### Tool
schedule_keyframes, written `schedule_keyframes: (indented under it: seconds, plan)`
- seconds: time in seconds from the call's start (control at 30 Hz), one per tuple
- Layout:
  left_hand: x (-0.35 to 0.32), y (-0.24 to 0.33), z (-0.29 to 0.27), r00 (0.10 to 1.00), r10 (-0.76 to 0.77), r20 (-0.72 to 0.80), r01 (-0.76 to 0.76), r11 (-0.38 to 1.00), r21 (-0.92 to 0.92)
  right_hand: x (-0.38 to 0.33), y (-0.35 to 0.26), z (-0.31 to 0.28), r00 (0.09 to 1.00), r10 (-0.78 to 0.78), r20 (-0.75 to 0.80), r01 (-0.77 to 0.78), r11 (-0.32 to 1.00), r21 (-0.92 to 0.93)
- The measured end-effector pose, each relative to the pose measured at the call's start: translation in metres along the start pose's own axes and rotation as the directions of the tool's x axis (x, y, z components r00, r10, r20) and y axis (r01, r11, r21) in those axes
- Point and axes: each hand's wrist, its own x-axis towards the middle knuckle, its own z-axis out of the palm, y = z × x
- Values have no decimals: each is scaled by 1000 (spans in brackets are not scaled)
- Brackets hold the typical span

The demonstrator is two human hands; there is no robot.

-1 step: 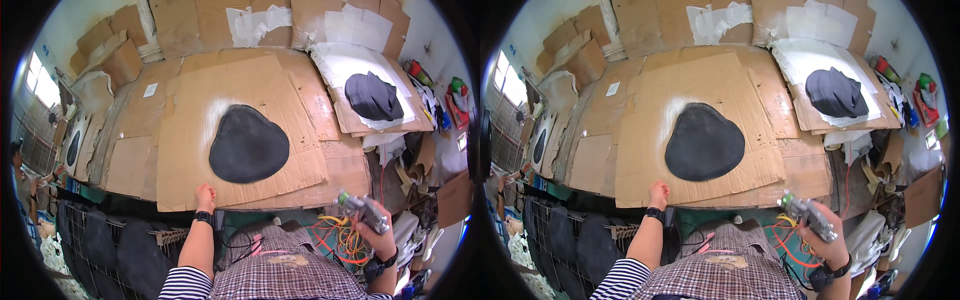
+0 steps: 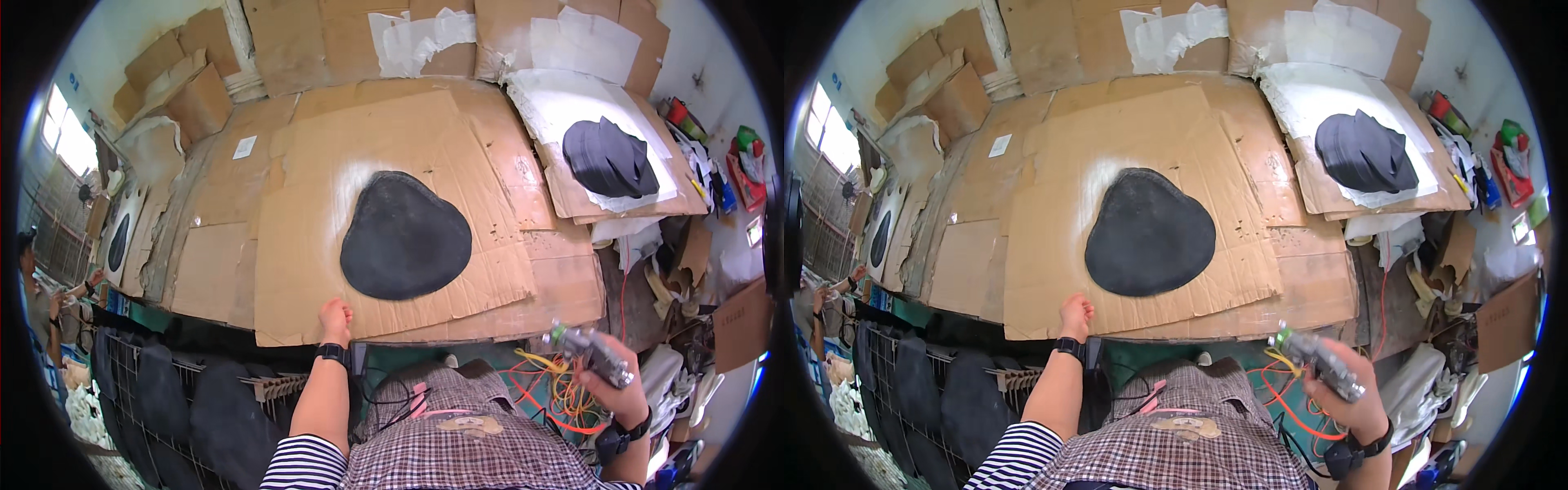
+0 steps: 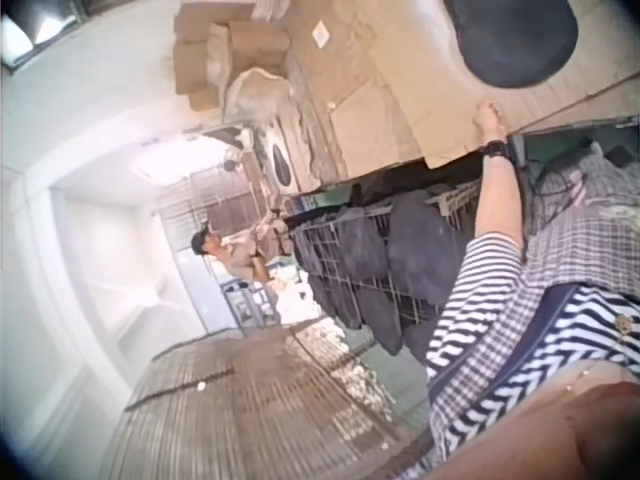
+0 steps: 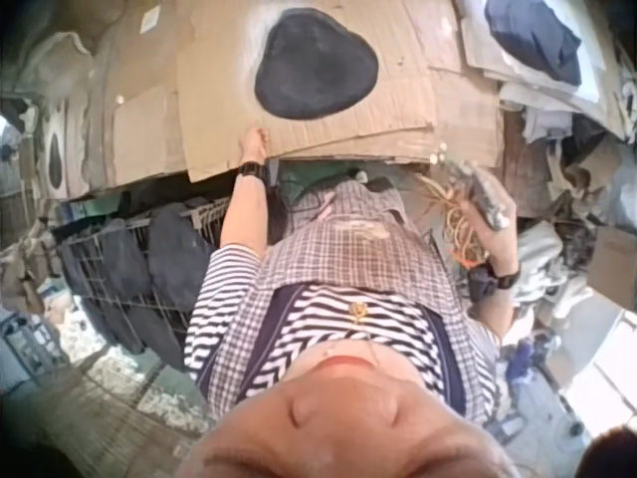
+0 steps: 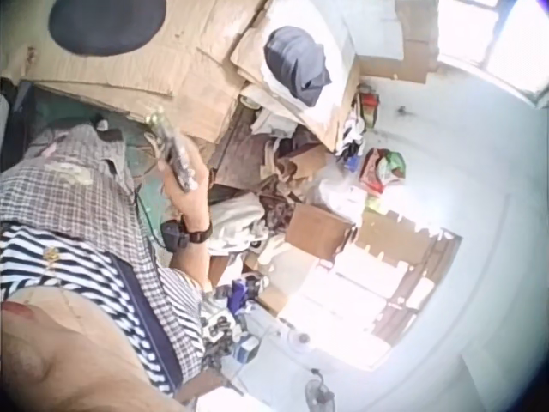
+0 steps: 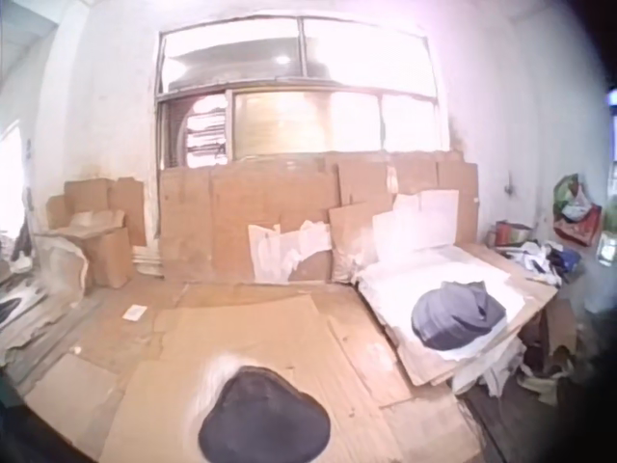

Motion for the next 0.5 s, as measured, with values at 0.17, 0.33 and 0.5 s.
schedule_keyframes:
  seconds: [0.17, 0.33, 0.5]
  plan:
    - [12, 7, 39, 999, 38, -8, -36, 989, 143, -3, 3, -11, 995, 45, 90, -43, 999, -22]
    - [49, -6, 48, 962, 271, -44, -208, 824, 528, 24, 6, -7, 998, -49, -36, 54, 986, 159]
    - [44, -1, 61, 922, 386, -40, -232, 631, 740, 8, 10, -27, 993, 22, 116, -18, 999, -33]
